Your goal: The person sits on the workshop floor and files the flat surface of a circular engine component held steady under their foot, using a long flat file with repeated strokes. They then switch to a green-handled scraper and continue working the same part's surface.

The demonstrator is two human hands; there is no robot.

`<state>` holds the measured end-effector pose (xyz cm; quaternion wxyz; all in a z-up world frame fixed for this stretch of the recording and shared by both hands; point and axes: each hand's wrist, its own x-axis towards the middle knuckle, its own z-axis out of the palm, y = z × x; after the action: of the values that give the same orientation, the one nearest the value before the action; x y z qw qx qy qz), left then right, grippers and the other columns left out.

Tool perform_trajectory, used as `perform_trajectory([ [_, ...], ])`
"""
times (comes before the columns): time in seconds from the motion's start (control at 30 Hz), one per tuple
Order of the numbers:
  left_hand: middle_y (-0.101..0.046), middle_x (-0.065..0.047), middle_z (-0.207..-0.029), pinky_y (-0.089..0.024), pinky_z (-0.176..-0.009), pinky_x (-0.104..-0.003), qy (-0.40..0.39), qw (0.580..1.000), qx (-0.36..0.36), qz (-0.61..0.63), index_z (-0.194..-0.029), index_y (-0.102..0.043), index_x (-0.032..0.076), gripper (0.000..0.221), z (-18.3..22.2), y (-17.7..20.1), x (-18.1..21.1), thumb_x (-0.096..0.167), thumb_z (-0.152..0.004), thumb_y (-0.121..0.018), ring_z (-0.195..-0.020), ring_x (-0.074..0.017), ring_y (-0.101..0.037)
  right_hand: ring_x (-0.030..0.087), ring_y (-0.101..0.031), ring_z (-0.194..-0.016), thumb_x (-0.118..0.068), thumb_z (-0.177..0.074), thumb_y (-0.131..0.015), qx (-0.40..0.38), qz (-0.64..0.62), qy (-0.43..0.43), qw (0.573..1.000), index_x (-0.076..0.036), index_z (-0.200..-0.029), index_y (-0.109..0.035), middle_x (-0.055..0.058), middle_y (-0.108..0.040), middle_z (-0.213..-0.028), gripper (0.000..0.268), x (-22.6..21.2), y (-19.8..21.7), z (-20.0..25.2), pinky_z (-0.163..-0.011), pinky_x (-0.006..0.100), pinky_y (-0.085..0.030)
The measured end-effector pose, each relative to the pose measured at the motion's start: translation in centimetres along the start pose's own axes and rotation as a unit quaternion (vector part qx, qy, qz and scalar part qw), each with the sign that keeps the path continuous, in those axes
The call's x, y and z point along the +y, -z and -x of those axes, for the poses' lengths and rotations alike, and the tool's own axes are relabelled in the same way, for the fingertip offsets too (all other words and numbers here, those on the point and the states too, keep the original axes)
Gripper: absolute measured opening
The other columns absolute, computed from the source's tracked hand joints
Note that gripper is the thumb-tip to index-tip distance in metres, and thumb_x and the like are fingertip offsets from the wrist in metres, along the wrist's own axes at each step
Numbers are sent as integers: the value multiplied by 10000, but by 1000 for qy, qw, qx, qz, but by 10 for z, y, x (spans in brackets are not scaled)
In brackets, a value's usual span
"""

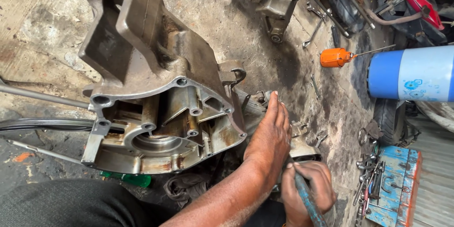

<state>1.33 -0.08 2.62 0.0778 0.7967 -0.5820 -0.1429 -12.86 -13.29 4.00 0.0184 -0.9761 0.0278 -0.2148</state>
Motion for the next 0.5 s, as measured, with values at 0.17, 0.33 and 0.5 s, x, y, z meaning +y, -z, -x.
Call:
perform_trajectory([
  [0.17,-286,-263,-1627,-21,-1134,-723,10,1000,14,-3,-1559,-361,33,826,-4,-3,3,598,-976,-518,-1502,-452,-210,214,-736,-747,66,-775,-743,-22,-28,29,999,-31,-813,-669,120,-714,-792,128,15,-4,6,-705,328,-619],
  [0.33,-310,-256,-1621,-34,-1129,-738,21,999,35,8,-1544,-394,28,747,-7,-9,6,518,-996,-523,-1499,-456,-226,250,-717,-787,90,-762,-752,-6,3,18,1000,-19,-826,-660,125,-701,-807,157,-6,-1,-2,-755,352,-584],
  [0.5,-297,-255,-1627,-30,-1125,-744,11,1000,25,4,-1551,-382,33,766,-6,-8,3,518,-980,-540,-1505,-456,-214,266,-701,-783,100,-741,-747,8,-30,10,999,-10,-822,-639,130,-678,-806,174,-12,-5,-3,-708,319,-566],
])
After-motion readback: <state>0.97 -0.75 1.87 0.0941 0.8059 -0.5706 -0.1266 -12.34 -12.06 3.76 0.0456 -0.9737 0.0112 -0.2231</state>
